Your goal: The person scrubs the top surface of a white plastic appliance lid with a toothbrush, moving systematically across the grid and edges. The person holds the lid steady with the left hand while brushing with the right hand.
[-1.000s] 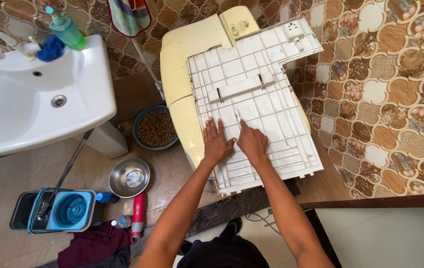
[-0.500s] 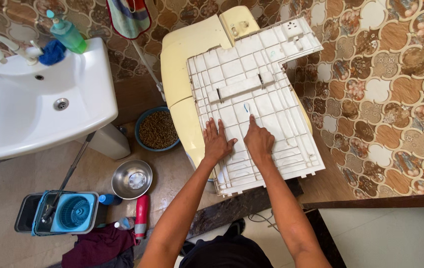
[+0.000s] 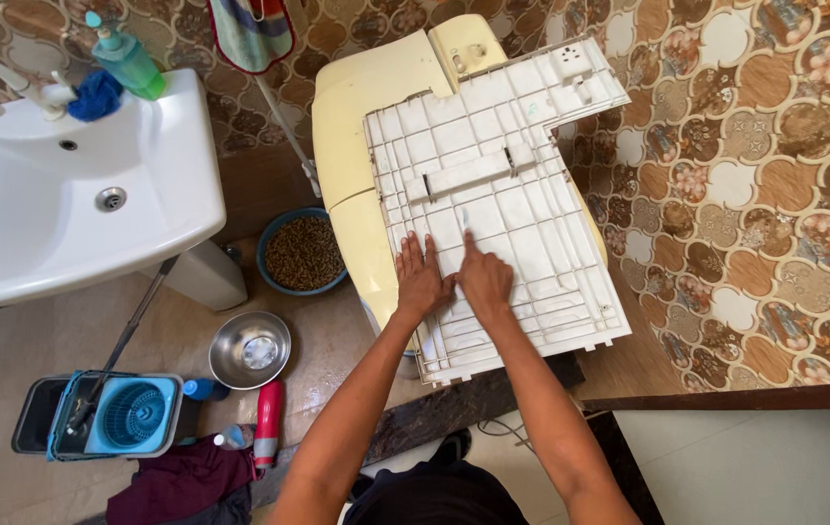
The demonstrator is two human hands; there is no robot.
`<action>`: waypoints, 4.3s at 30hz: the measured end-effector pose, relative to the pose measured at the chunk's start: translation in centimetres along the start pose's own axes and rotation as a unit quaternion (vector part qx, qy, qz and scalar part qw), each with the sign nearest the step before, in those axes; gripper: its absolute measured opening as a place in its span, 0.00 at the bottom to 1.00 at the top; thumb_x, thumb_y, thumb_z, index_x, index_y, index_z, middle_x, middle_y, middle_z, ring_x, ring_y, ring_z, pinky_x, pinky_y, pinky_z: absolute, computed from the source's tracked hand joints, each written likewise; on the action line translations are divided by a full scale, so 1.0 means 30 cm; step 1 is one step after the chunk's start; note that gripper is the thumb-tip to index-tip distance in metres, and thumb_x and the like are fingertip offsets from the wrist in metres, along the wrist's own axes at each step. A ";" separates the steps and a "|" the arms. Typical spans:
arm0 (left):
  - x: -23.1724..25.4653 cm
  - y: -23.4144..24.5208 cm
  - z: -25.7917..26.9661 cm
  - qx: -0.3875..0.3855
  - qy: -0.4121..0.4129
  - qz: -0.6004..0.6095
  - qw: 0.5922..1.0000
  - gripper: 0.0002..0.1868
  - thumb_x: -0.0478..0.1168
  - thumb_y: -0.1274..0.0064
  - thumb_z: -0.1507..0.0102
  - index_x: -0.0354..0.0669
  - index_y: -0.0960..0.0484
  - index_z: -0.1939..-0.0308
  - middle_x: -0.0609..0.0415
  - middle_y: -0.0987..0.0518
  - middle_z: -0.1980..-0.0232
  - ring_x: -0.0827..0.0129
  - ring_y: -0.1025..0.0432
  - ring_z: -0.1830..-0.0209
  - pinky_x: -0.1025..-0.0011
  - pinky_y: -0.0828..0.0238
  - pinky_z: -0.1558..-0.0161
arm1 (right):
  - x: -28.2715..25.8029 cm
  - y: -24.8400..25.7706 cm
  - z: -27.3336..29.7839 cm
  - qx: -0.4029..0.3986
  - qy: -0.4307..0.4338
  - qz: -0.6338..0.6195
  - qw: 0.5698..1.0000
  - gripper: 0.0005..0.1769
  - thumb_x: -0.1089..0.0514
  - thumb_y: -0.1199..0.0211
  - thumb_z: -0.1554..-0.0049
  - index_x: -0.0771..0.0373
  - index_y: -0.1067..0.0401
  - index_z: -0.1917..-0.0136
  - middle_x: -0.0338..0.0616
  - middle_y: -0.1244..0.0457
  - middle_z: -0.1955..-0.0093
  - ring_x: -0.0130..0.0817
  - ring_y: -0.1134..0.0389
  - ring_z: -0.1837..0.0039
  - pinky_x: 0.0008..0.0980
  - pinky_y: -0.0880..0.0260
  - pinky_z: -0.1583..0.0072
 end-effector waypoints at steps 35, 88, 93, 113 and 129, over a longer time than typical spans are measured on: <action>0.016 0.056 0.017 -0.036 0.012 0.055 0.998 0.56 0.65 0.47 0.37 0.35 0.58 0.20 0.31 0.67 0.17 0.42 0.75 0.16 0.48 0.78 0.22 | 0.042 0.059 -0.015 -0.008 0.026 0.018 0.999 0.33 0.59 0.44 0.44 0.51 0.34 0.24 0.54 0.34 0.72 0.49 0.30 0.69 0.49 0.31 0.65; 0.078 0.063 -0.018 -0.109 -0.004 -0.074 0.991 0.47 0.59 0.42 0.36 0.59 0.51 0.21 0.31 0.66 0.15 0.41 0.71 0.14 0.43 0.59 0.23 | 0.196 0.141 -0.018 0.011 -0.007 -0.063 0.998 0.27 0.63 0.47 0.42 0.59 0.31 0.29 0.56 0.32 0.68 0.54 0.29 0.66 0.53 0.31 0.63; 0.156 0.003 -0.050 -0.092 -0.194 -0.084 0.973 0.54 0.44 0.40 0.36 0.57 0.54 0.11 0.31 0.65 0.16 0.40 0.67 0.17 0.45 0.61 0.26 | 0.164 0.126 -0.037 0.014 0.012 -0.041 0.999 0.32 0.64 0.45 0.46 0.61 0.33 0.27 0.58 0.33 0.70 0.53 0.30 0.68 0.52 0.31 0.64; 0.193 0.058 -0.044 -0.150 -0.103 -0.020 0.983 0.73 0.73 0.29 0.61 0.61 0.53 0.19 0.32 0.65 0.17 0.38 0.69 0.17 0.38 0.68 0.24 | 0.239 0.090 0.028 -0.044 -0.001 -0.016 0.999 0.36 0.62 0.45 0.47 0.53 0.36 0.25 0.57 0.33 0.72 0.51 0.29 0.69 0.52 0.32 0.66; 0.185 0.052 -0.016 -0.169 -0.095 -0.018 0.981 0.73 0.73 0.30 0.60 0.63 0.54 0.18 0.34 0.66 0.16 0.41 0.70 0.16 0.42 0.69 0.23 | 0.307 0.148 0.007 0.046 -0.032 0.009 0.998 0.29 0.61 0.46 0.40 0.53 0.33 0.26 0.50 0.35 0.75 0.46 0.33 0.73 0.47 0.38 0.71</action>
Point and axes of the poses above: each hand's wrist, its own z-axis away from the middle knuckle, its own y-axis out of the back of the hand, x = y × z, the point moved 8 cm from there along -z, towards the middle knuckle
